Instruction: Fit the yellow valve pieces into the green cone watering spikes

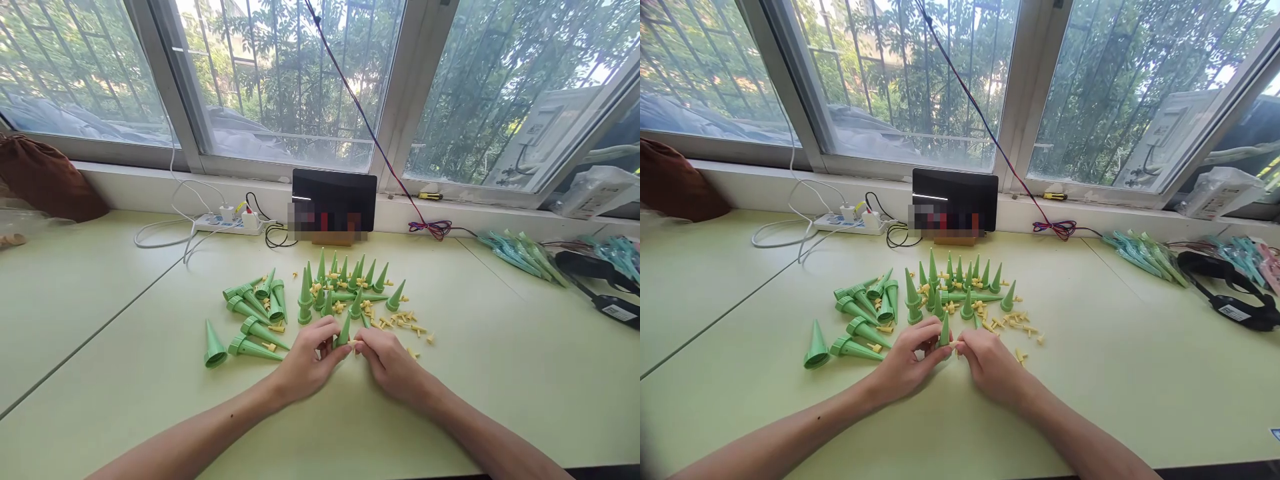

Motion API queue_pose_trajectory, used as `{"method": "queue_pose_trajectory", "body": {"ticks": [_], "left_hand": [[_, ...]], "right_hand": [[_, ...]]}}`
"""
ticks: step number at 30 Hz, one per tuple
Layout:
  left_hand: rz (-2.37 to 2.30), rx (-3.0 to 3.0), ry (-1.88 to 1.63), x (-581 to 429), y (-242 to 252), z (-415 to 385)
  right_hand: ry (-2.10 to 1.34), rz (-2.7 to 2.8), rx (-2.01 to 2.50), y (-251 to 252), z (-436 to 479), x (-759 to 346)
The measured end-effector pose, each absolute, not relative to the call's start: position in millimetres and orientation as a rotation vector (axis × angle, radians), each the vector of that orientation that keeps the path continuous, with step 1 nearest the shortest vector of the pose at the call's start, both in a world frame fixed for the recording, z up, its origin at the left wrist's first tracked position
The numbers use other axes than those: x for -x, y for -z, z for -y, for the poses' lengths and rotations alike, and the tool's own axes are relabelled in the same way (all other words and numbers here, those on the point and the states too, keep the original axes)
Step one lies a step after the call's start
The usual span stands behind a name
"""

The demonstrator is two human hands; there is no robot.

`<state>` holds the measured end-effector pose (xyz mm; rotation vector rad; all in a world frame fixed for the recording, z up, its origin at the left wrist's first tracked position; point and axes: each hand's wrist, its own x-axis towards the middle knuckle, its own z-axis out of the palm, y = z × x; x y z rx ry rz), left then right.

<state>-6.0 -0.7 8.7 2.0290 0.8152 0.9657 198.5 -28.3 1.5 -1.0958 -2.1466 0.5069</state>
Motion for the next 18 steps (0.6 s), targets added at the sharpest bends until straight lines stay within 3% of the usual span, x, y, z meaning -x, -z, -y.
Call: {"method": "queue_pose_trajectory", "body": {"ticks": [18], "left_hand": [[-0.892, -1.356, -0.859, -0.2, -15.3, 1.8]], "right_hand": [[-0.428, 1.962, 0.989, -8.0, 29.3, -195.2]]}}
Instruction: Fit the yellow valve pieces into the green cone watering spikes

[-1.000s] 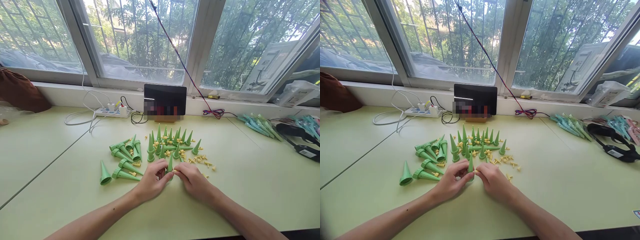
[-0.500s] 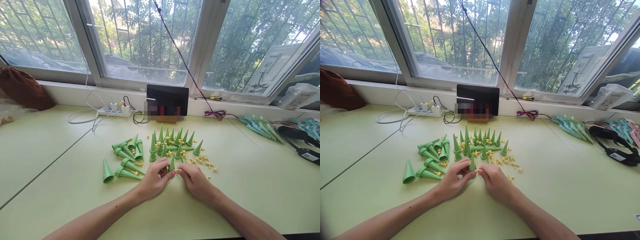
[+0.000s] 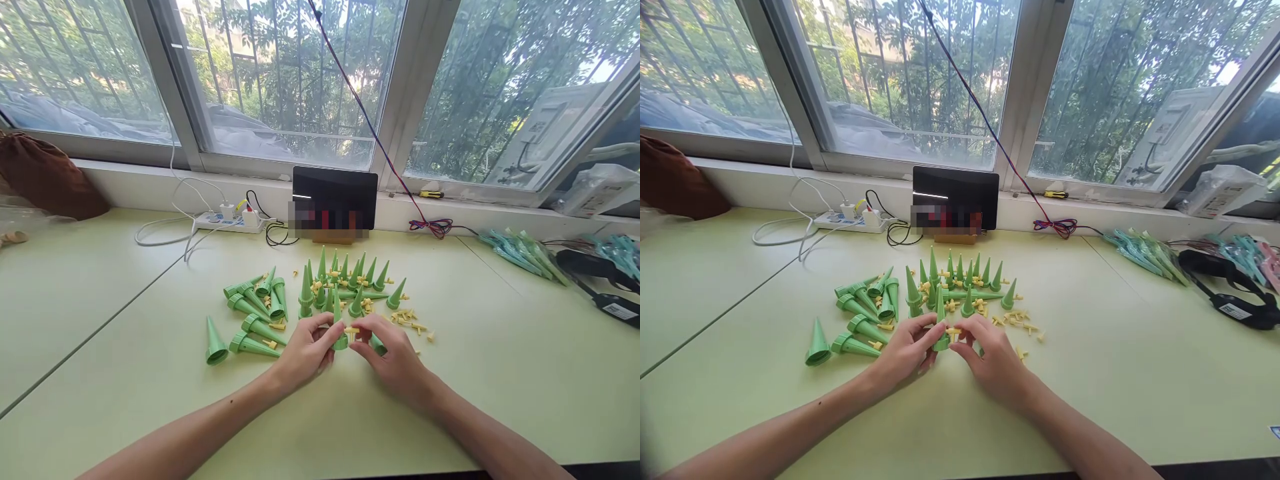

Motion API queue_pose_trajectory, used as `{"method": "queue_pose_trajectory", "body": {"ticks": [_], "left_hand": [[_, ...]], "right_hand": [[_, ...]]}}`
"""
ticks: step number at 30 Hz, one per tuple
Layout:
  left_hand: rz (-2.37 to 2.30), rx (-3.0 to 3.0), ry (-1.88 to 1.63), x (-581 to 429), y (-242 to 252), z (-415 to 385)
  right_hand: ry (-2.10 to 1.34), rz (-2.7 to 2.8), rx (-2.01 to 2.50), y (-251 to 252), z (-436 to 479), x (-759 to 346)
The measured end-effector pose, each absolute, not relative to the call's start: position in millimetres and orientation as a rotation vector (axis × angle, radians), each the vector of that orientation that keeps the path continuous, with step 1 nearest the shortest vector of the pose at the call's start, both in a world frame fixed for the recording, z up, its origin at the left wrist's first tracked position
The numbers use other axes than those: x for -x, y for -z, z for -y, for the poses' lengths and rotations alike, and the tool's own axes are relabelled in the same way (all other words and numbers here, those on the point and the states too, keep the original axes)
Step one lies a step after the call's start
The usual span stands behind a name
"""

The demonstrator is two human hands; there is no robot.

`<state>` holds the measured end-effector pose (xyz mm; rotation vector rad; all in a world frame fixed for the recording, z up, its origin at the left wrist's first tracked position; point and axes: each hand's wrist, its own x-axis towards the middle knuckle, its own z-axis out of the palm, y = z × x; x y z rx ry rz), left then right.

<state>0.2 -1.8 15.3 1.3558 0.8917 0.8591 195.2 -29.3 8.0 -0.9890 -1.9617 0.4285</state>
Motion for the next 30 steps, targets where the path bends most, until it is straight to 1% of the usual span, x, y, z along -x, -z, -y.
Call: {"method": "queue_pose_trajectory", "body": {"ticks": [14, 25, 30], "left_hand": [[-0.846, -1.512, -0.9, 2.7, -15.9, 2.2], [-0.852, -1.932, -0.944, 3.4, -13.6, 3.4], [-0.818, -1.973, -0.926, 4.0, -10.1, 3.6]], "right_hand": [[-0.405, 1.95, 0.939, -1.5, 27.3, -195.7], [-0.368, 2.009, 1.025, -6.6, 28.7, -196.2], [-0.378, 2.042, 1.056, -3.6, 28.7, -197.1]]}}
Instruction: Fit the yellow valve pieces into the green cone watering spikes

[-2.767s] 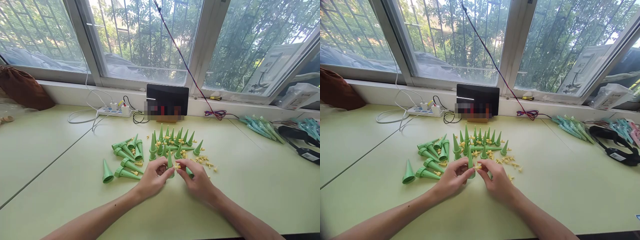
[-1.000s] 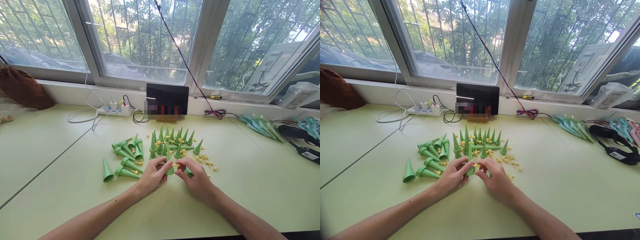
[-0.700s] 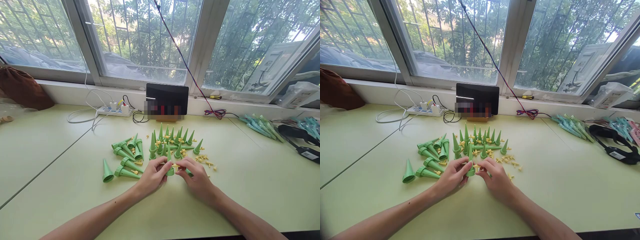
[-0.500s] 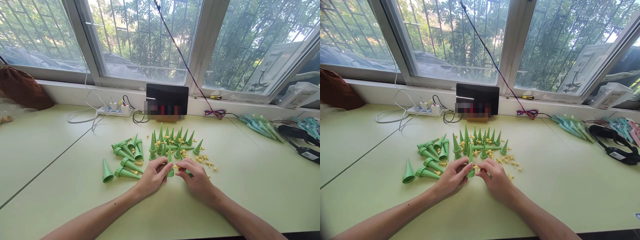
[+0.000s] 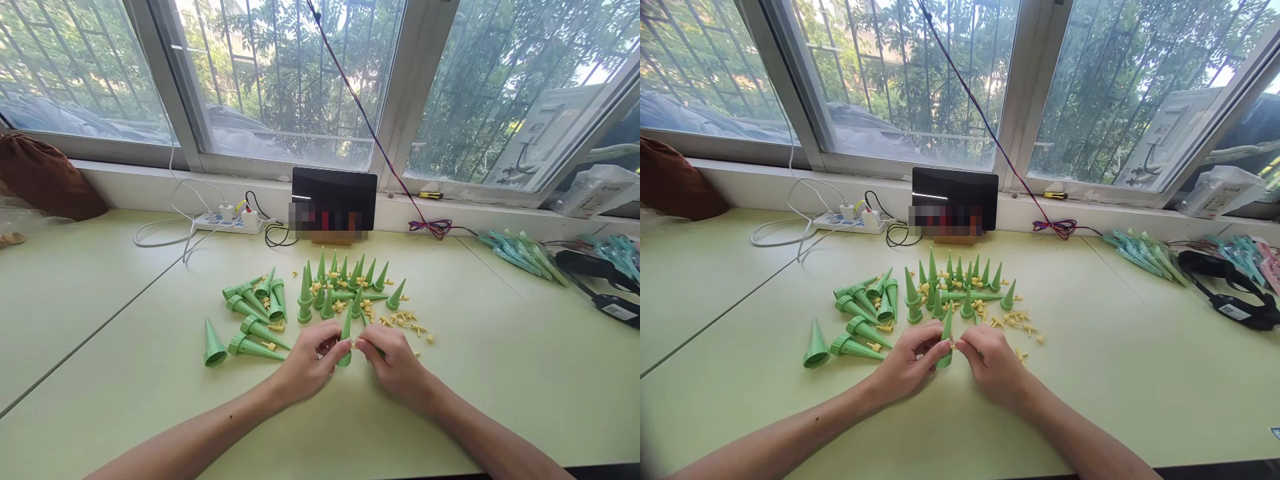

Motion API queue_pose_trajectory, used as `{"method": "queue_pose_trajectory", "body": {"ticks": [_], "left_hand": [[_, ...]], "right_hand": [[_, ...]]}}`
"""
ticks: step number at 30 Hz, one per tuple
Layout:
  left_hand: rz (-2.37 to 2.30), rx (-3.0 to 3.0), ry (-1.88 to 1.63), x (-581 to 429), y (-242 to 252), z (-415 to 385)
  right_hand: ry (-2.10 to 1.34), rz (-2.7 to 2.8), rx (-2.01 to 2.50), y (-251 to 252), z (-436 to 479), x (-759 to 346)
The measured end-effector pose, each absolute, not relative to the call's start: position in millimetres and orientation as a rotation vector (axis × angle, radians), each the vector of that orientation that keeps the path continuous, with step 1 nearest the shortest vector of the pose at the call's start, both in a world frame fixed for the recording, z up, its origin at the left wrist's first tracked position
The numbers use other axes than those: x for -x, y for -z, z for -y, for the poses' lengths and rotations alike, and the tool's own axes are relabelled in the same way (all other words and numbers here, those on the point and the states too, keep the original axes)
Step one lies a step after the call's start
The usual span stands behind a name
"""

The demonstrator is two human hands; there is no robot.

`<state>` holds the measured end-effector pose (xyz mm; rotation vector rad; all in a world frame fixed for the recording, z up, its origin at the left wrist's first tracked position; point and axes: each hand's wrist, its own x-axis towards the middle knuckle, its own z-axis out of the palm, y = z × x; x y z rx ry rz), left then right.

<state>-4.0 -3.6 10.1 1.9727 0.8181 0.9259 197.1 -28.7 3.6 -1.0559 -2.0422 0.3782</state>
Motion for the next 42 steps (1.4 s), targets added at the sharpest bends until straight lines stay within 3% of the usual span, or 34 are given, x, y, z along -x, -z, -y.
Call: {"method": "queue_pose_trajectory", "body": {"ticks": [14, 29, 42], "left_hand": [[-0.747, -2.156, -0.896, 6.3, -7.5, 4.7], [-0.846, -1.607, -0.919, 1.6, -9.8, 2.7], [-0.907, -1.941, -0.955, 4.2, -9.5, 1.1]], "right_hand": [[-0.461, 2.072, 1.123, -4.0, 29.1, -196.2], [-0.498, 1.974, 1.03, -4.1, 28.2, -196.2], [-0.499, 2.151, 1.053, -3.7, 29.1, -197.8]]}}
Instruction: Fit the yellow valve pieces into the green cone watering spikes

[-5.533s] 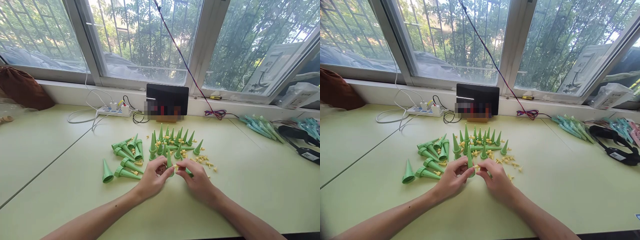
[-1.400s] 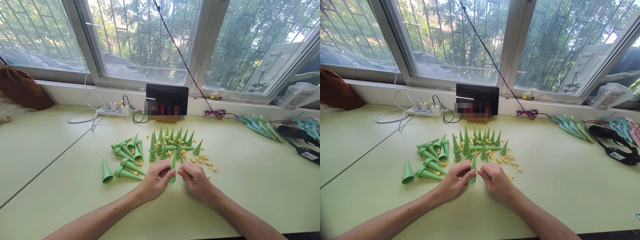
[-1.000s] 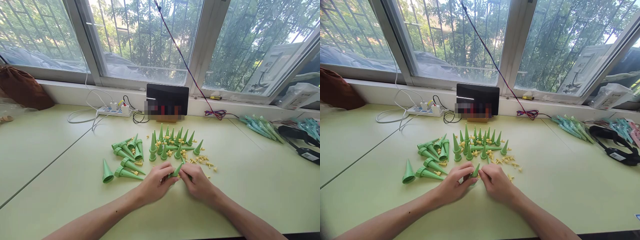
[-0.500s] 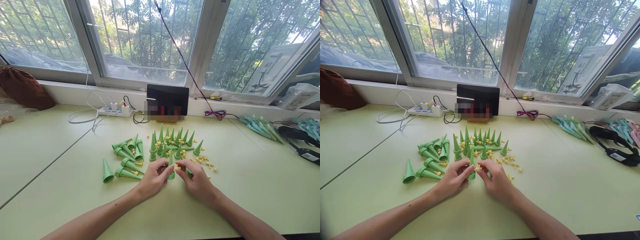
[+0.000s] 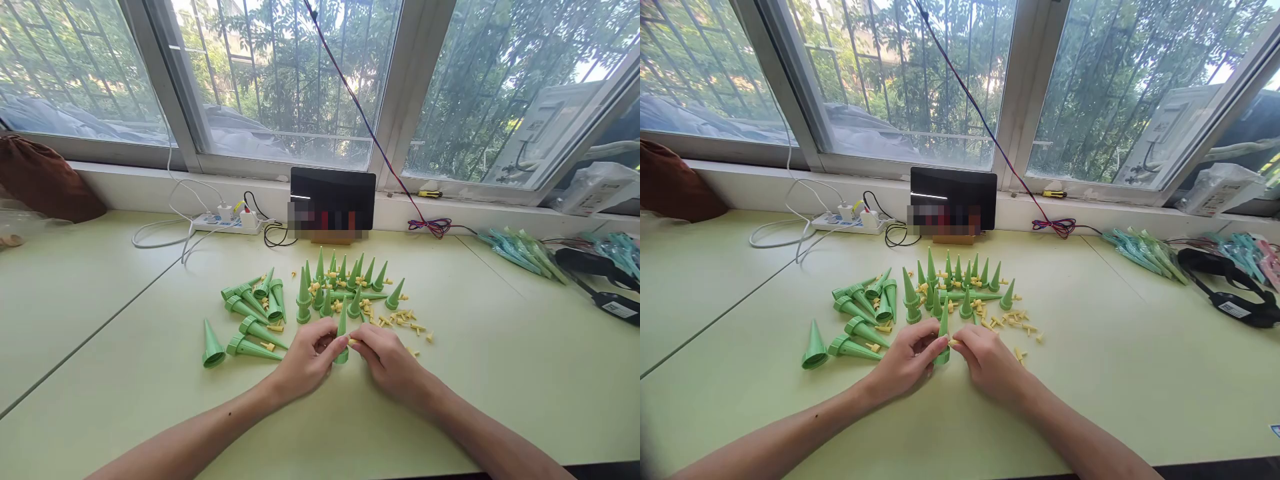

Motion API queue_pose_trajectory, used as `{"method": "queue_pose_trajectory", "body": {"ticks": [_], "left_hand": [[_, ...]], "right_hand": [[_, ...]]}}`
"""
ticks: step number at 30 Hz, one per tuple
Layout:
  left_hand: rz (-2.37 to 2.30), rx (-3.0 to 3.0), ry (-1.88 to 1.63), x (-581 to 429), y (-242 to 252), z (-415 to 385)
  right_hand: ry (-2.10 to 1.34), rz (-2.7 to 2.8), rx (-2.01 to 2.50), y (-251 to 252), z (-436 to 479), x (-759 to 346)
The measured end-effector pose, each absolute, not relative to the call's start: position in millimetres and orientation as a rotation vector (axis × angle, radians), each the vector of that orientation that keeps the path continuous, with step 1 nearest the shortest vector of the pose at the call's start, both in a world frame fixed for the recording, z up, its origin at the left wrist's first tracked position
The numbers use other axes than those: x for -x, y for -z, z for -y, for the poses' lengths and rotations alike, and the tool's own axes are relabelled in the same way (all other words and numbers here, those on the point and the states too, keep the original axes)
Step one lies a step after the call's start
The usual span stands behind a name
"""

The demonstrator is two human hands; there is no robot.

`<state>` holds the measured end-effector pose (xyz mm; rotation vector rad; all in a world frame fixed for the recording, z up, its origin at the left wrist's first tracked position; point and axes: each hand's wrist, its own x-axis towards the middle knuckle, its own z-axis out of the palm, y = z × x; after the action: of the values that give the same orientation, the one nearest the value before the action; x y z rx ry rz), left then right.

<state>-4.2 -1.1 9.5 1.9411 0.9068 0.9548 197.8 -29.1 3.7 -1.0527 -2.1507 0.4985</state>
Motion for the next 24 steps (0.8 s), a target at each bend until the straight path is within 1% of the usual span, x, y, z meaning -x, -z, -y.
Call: {"method": "queue_pose_trajectory", "body": {"ticks": [13, 16, 24], "left_hand": [[-0.799, -2.026, -0.976, 5.8, -7.6, -2.6], [-0.842, -1.914, -0.962, 4.4, -8.2, -1.5], [-0.873, -1.38, -0.874, 0.0, -13.3, 2.0]], "right_hand": [[-0.574, 2.18, 1.119, -0.5, 29.6, -199.8], [-0.582, 2.119, 1.137, -2.3, 29.7, -197.6], [-0.573, 1.954, 1.116, -7.1, 31.2, -194.8]]}}
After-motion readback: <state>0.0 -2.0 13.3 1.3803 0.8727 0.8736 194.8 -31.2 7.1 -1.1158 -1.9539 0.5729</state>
